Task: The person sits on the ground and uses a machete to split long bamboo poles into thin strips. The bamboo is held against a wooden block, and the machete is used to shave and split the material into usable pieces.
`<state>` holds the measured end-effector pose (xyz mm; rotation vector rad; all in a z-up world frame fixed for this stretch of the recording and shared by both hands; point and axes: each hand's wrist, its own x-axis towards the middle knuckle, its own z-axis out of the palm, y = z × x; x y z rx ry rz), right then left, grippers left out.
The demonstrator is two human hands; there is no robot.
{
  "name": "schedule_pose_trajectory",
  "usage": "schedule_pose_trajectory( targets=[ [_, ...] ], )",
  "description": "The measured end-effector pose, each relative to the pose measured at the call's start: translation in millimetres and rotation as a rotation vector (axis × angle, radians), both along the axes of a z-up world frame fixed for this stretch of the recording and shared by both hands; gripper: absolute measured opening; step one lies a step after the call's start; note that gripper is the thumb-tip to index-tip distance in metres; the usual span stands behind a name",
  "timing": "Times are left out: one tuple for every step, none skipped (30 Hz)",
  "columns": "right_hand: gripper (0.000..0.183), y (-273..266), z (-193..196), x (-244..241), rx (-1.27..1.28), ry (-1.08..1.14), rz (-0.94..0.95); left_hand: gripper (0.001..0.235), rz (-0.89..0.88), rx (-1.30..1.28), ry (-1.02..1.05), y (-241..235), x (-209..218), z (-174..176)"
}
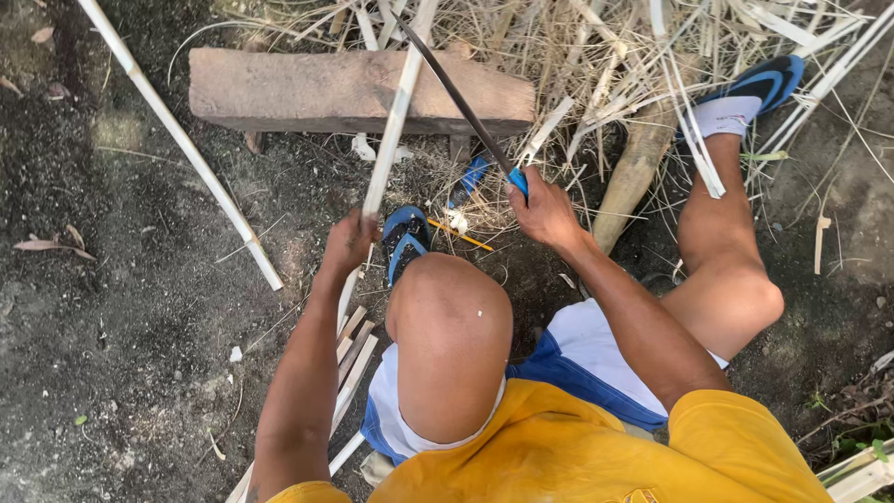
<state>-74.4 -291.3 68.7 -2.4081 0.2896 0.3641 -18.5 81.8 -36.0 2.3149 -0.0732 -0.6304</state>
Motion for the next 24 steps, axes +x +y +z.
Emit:
schedule_pose_trajectory(
  targets=[
    [0.03,4,3,7,-0.029,0.006,0.027,0.029,0.001,-0.086,-0.042,-3,-4,1],
    [0.03,6,5,15,-0.057,0.012,0.054,0.029,0.002,-0.171,-0.085,-8,-8,3],
    [0.03,9,7,21,-0.087,0.02,0.076,0.028,-0.001,-0.258,-0.126,-15,-12,4],
    [0.031,12,9,27,-0.129,0.026,0.09,0.029,0.028,-0.245,-0.049,-23,-13,5],
    [0.033,13,12,31,-0.173,0.033,0.102,0.031,0.054,-0.234,0.028,-33,-13,5],
    [0.035,15,14,33,-0.217,0.039,0.115,0.033,0.079,-0.222,0.106,-43,-14,7],
    [0.037,18,16,35,-0.217,0.07,0.174,0.03,0.071,-0.203,0.023,-50,-14,12],
    [0.039,22,18,34,-0.217,0.101,0.232,0.028,0.062,-0.183,-0.06,-56,-15,18],
    [0.041,25,18,33,-0.217,0.13,0.289,0.028,0.05,-0.163,-0.145,-62,-14,25],
    [0.044,31,18,31,-0.273,0.055,0.396,0.028,0.042,-0.143,-0.108,-70,-13,31],
    [0.047,38,17,26,-0.323,-0.019,0.505,0.03,0.033,-0.12,-0.067,-77,-14,37],
    [0.05,42,16,24,-0.371,-0.094,0.614,0.031,0.024,-0.097,-0.027,-80,-16,42],
    [0.048,43,17,26,-0.358,-0.081,0.571,0.029,0.021,-0.085,-0.024,-78,-19,46],
    [0.046,40,20,29,-0.346,-0.068,0.529,0.028,0.019,-0.072,-0.021,-76,-25,50],
    [0.044,39,22,34,-0.335,-0.063,0.487,0.027,0.017,-0.059,-0.026,-76,-25,53],
    [0.044,42,23,34,-0.33,-0.036,0.504,0.027,0.021,-0.094,-0.058,-75,-22,55],
    [0.044,49,21,28,-0.322,0.0,0.522,0.027,0.025,-0.129,-0.08,-73,-22,55],
    [0.043,53,19,23,-0.314,0.036,0.539,0.027,0.029,-0.163,-0.103,-72,-24,55],
    [0.044,48,18,30,-0.363,0.006,0.538,0.025,0.02,-0.165,-0.11,-67,-26,57],
    [0.045,36,19,43,-0.412,-0.025,0.535,0.024,0.011,-0.166,-0.117,-60,-34,60],
    [0.046,24,19,52,-0.459,-0.045,0.533,0.023,0.002,-0.169,-0.114,-52,-45,62],
    [0.047,8,22,68,-0.453,-0.03,0.383,0.024,-0.017,-0.144,-0.098,-44,-53,63],
    [0.049,-3,26,82,-0.446,-0.018,0.237,0.025,-0.03,-0.12,-0.086,-38,-57,66],
    [0.05,-3,27,82,-0.405,-0.013,0.24,0.027,-0.044,-0.095,-0.074,-35,-59,69]
  ],
)
